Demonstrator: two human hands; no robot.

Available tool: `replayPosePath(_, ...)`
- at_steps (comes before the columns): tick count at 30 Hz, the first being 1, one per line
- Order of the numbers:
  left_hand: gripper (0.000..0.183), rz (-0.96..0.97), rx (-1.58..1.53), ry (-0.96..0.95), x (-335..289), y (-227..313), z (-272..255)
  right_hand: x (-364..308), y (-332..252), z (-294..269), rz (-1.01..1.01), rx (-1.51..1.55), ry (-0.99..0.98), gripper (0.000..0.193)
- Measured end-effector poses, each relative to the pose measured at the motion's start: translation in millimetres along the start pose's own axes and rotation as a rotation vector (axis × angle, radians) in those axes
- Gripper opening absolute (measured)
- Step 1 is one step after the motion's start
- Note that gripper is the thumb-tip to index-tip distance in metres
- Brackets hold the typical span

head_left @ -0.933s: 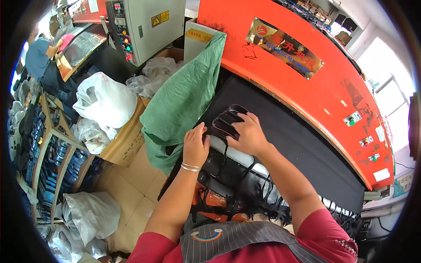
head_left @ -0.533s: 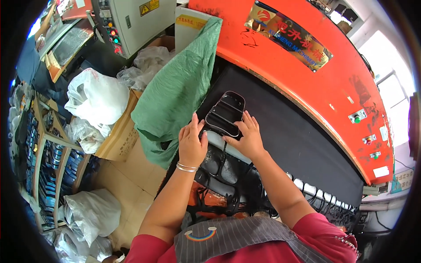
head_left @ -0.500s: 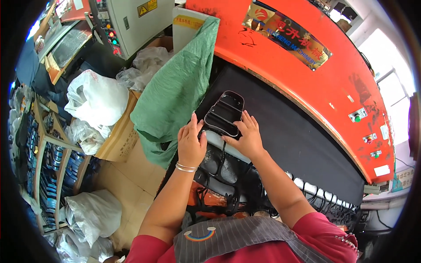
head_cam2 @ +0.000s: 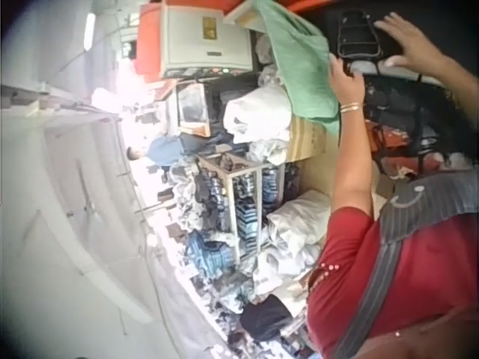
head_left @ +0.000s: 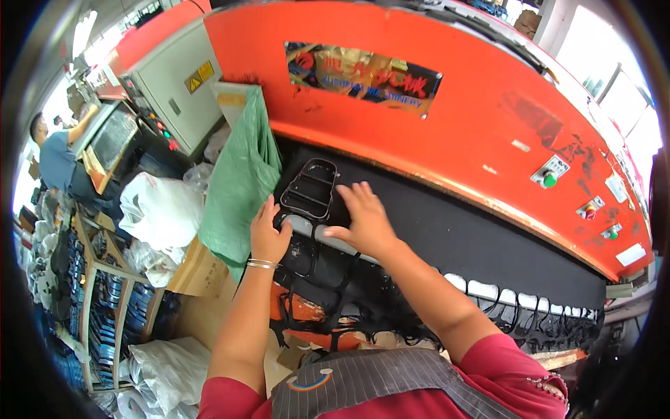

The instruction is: Use a die cutting machine to cut out shoe components from black fabric.

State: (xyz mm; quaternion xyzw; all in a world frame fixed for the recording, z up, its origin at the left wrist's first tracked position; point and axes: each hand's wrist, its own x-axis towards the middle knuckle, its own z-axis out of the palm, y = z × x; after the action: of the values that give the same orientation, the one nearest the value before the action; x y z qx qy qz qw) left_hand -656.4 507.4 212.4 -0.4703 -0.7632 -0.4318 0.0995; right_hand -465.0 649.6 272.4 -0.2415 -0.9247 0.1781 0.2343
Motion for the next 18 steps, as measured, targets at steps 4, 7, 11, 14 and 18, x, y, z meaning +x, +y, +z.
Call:
replayPosePath(4,0.039,0.023,-0.016,0.056,19.2,105.7,10.1,-88.5,52.5,-142.9,-0.032,-0.013,0.358,0.077)
replayPosePath(7,0.028,0.173,-0.36,-0.192,16.9,204.8,73.0,-157.4,122.0,-227.0,0.136,-0.132,0.784,0.058)
replayPosePath(11,0.021,0.469,-0.749,-0.595,27.9,364.0,155.8,-238.8,296.8,-407.0,0.243,-0.409,1.194,0.052)
replayPosePath(14,0.017,0.68,-0.966,-0.564,22.2,468.7,166.0,-333.6,390.7,-541.4,0.439,-0.845,1.382,0.061)
replayPosePath(18,0.024,1.037,-0.507,-0.462,41.8,549.8,173.5,-377.5,432.4,-624.9,1.079,-0.963,1.495,0.086)
